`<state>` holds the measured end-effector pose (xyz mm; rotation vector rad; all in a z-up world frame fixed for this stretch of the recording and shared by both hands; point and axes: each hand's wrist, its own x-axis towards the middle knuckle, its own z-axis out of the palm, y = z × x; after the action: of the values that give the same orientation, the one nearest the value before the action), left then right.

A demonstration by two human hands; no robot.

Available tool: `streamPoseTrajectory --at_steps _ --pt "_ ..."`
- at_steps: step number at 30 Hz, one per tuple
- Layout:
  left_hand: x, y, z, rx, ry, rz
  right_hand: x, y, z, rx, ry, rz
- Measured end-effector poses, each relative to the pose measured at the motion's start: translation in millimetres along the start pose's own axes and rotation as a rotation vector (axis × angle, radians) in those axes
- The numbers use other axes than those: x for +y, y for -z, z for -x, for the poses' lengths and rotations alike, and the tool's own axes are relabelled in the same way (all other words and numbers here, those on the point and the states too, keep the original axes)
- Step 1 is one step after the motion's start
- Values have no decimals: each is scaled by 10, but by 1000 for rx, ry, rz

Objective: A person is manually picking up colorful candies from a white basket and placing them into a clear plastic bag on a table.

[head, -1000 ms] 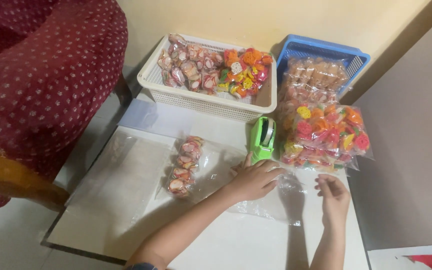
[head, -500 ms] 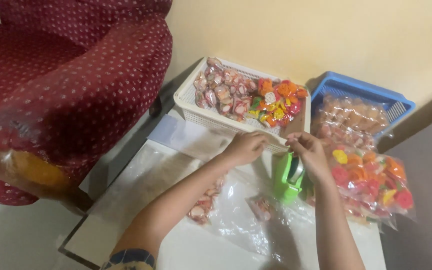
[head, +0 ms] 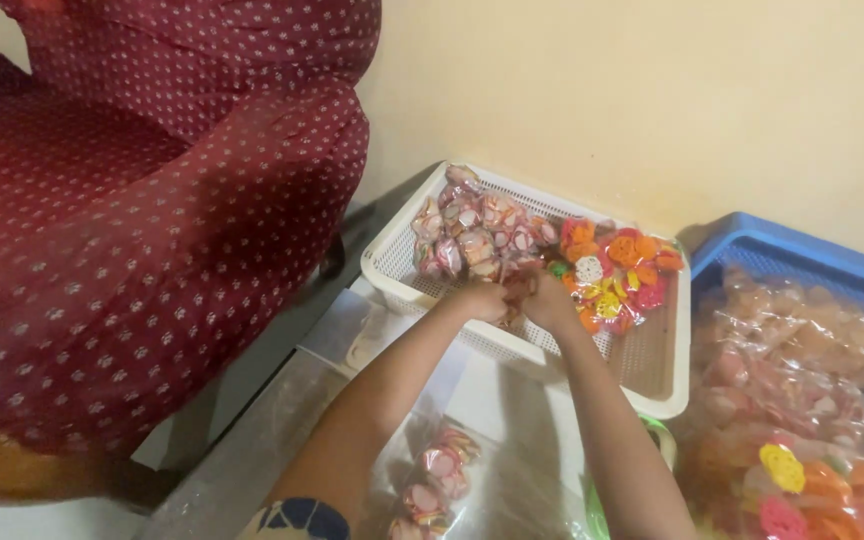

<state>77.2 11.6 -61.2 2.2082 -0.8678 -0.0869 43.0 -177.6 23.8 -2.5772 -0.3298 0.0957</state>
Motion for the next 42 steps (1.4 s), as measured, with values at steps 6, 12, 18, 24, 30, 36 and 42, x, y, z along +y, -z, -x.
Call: streamPoseTrajectory --at_steps 6,12,18,24,30,36,42 --pt "268 -41 16 -218 -166 -776 -402 70 29 -150 -63 311" --pt "433 -152 61 -244 200 -605 -253 -127 -80 -150 16 542" --pt "998 107 176 43 422 -472 -401 221 242 116 8 457" --pt "1710 -200 604 308 243 -179 -484 823 1141 369 -2 192" --pt "3015 -562 1485 146 132 -11 -338 1027 2476 481 -25 -90" --pt "4015 -925 2329 -129 -18 -23 485 785 3835 667 -20 -404" --pt "3703 -1605 2448 -223 -80 -305 601 711 5151 819 -422 -435"
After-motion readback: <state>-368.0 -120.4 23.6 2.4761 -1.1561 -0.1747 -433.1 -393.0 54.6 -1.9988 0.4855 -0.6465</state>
